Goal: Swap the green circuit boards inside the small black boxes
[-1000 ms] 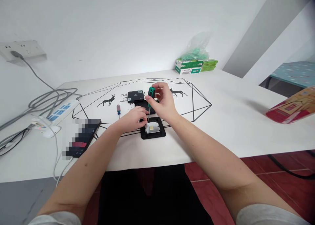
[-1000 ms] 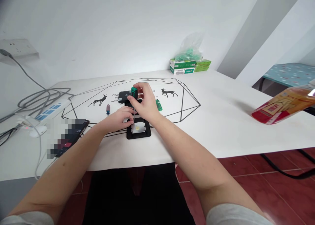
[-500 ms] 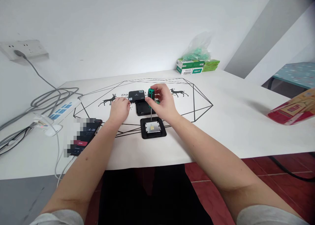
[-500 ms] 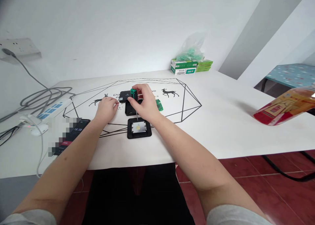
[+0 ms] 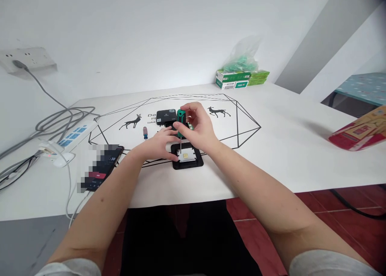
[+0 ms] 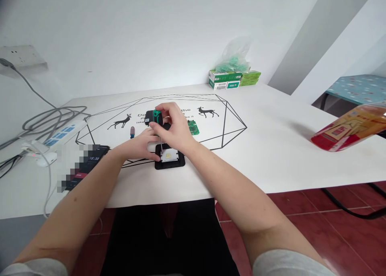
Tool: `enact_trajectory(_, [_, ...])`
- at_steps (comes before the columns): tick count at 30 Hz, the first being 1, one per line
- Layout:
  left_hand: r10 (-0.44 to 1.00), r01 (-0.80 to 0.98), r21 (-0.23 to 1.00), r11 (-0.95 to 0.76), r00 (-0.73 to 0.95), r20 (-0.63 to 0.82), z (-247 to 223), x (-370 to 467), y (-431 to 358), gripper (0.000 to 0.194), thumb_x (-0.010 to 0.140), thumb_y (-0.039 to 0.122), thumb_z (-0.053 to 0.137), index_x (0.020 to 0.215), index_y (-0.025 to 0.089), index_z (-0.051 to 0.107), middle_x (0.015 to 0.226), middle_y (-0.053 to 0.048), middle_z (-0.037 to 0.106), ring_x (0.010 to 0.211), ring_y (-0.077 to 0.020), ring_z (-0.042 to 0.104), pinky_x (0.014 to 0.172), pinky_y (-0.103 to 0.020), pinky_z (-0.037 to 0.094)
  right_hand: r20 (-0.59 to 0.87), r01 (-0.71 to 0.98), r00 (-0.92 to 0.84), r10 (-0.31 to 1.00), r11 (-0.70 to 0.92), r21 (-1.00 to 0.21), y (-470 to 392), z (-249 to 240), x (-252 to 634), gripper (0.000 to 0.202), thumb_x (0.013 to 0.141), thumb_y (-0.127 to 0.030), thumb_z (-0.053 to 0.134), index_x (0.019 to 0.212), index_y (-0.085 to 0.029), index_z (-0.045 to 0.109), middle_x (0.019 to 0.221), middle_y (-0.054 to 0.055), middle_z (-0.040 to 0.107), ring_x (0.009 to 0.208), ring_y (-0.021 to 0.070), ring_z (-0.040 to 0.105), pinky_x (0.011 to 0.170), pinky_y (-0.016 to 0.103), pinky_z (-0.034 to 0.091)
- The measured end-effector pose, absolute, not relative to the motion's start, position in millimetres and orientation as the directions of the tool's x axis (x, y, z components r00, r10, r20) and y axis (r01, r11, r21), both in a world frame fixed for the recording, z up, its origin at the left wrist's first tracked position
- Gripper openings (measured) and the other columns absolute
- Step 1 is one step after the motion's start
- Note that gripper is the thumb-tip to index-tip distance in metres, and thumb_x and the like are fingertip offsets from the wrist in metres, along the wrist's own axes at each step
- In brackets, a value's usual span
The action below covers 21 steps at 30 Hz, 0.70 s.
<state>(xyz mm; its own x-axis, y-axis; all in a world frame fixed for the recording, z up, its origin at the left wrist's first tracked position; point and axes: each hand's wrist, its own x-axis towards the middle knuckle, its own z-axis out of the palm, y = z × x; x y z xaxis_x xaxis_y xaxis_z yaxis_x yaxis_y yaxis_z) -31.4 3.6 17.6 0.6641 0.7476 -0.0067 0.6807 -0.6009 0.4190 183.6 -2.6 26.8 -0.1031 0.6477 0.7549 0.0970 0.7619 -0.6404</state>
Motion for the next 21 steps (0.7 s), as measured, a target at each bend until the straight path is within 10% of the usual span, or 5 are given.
enact_trajectory(8, [0.77, 0.735, 0.437, -0.519, 0.624, -0.135, 21.2, -25.7, -1.8, 0.085, 0.075, 0.066, 0.09, 0.151, 0.035, 0.067, 0.147, -0.009, 0.066, 0.144, -0.0446, 0.057, 0.115, -0.052, 0.055, 0.795, 0.088, -0.308, 0.523, 0.848, -0.523, -12.0, 27.8, 179.1, 0.031, 0.092, -0.031, 0.074, 0.119, -0.028, 0.059, 0.117, 0.007, 0.065, 0.102, 0.0226, 0.064, 0.076, 0.04, 0.06])
enact_trajectory(21, [0.768, 0.736, 0.452, -0.504, 0.621, -0.156, 17.8, -26.0, 0.5, 0.087, 0.078, 0.063, 0.089, 0.155, 0.034, 0.063, 0.16, -0.009, 0.059, 0.146, -0.0442, 0.055, 0.116, -0.053, 0.054, 0.79, 0.08, -0.316, 0.525, 0.845, -0.529, -10.6, 25.2, 176.7, 0.028, 0.089, -0.03, 0.076, 0.111, -0.028, 0.059, 0.11, 0.006, 0.065, 0.096, 0.0218, 0.062, 0.071, 0.038, 0.059])
